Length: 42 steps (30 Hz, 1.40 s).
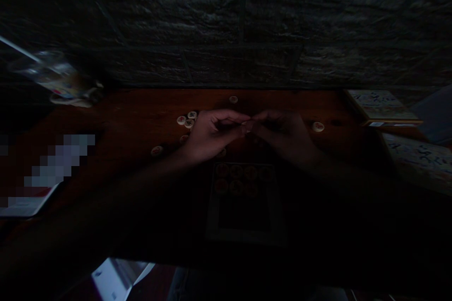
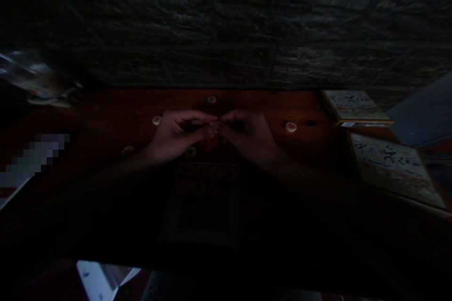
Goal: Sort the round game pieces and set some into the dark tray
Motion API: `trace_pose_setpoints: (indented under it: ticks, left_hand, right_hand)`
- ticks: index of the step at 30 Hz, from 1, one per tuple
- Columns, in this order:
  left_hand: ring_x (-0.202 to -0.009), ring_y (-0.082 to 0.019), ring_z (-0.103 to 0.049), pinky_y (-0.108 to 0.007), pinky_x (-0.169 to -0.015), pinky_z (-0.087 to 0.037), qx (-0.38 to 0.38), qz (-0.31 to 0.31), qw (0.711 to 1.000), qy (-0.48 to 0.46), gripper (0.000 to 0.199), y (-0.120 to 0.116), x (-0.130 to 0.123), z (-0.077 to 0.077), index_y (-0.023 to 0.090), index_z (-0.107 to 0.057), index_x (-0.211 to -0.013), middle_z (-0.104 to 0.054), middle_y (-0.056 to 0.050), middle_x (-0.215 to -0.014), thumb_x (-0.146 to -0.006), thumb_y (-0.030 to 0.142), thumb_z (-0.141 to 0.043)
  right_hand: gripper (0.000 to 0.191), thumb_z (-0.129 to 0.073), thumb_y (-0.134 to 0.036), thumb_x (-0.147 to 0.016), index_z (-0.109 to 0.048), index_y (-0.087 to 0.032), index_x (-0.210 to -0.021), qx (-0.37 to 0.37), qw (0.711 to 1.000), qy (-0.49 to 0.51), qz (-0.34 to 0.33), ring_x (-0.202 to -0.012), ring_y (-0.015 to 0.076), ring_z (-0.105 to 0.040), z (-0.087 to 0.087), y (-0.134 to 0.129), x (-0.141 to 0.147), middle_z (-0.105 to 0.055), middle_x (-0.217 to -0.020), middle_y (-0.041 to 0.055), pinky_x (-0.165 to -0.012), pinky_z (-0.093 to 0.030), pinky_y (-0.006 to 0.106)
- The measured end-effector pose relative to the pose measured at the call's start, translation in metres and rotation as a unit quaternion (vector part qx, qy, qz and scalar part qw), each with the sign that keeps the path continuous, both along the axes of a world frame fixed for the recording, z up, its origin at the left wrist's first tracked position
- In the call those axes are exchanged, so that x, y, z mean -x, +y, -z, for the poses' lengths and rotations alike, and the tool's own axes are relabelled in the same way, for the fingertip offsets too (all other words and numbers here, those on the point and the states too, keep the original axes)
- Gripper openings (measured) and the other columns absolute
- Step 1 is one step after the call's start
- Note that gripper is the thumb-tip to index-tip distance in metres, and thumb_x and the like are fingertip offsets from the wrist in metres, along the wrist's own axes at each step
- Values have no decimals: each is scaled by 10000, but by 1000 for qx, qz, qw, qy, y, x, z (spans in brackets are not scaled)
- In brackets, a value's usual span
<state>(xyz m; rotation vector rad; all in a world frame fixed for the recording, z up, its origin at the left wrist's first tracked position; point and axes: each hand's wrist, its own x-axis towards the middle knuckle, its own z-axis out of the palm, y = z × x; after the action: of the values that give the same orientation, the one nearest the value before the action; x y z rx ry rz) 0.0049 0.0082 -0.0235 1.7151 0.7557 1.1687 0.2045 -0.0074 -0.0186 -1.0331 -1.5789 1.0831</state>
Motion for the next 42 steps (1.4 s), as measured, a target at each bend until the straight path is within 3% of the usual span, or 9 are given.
trace_pose_setpoints:
  ticks: [8, 16, 28, 35, 42]
  left_hand:
    - [-811, -181, -793, -284, -781, -629, 35, -12, 999, -8, 216, -1, 0, -3, 166, -832, -1020, -842, -71, -949, -857, 306, -846]
    - [-909, -200, -807, -294, -862, -641, 11, 7, 1000, -18, 292, 0, 1, 2, 155, -822, -1067, -845, -82, -1031, -782, 184, -876]
    - [-971, -236, -812, -343, -925, -651, 39, 27, 999, -24, 359, 0, 2, 1, 166, -814, -1109, -842, -90, -1062, -761, 202, -899]
    - [-912, -225, -811, -347, -877, -662, 18, -17, 1000, -14, 261, -2, 0, -2, 174, -836, -1034, -847, -77, -1027, -798, 270, -890]
    - [-862, -212, -811, -322, -835, -664, 24, -23, 999, -9, 229, -3, 0, -3, 180, -847, -1004, -850, -77, -996, -821, 314, -879]
  right_hand:
    - [284, -826, -475, -844, -779, -194, -853, 7, 1000, 1, 2, -612, 125, -660, -2, -1, 2, -764, -765, 20, -570, -530, 249]
    - [339, -845, -513, -811, -772, -187, -866, 9, 1000, -1, 9, -586, 130, -644, -3, -1, 1, -729, -703, 13, -549, -526, 262]
    - [350, -901, -480, -750, -762, -206, -916, -2, 1000, 6, -4, -641, 141, -655, 1, 0, -1, -757, -798, 16, -554, -510, 270]
    - [387, -897, -517, -744, -760, -192, -904, 13, 1000, 23, -11, -605, 125, -640, 0, -1, 0, -737, -757, 10, -531, -528, 246]
    - [363, -885, -505, -766, -771, -177, -870, 11, 1000, 23, -10, -589, 122, -641, -2, -2, 0, -749, -741, 20, -540, -516, 245]
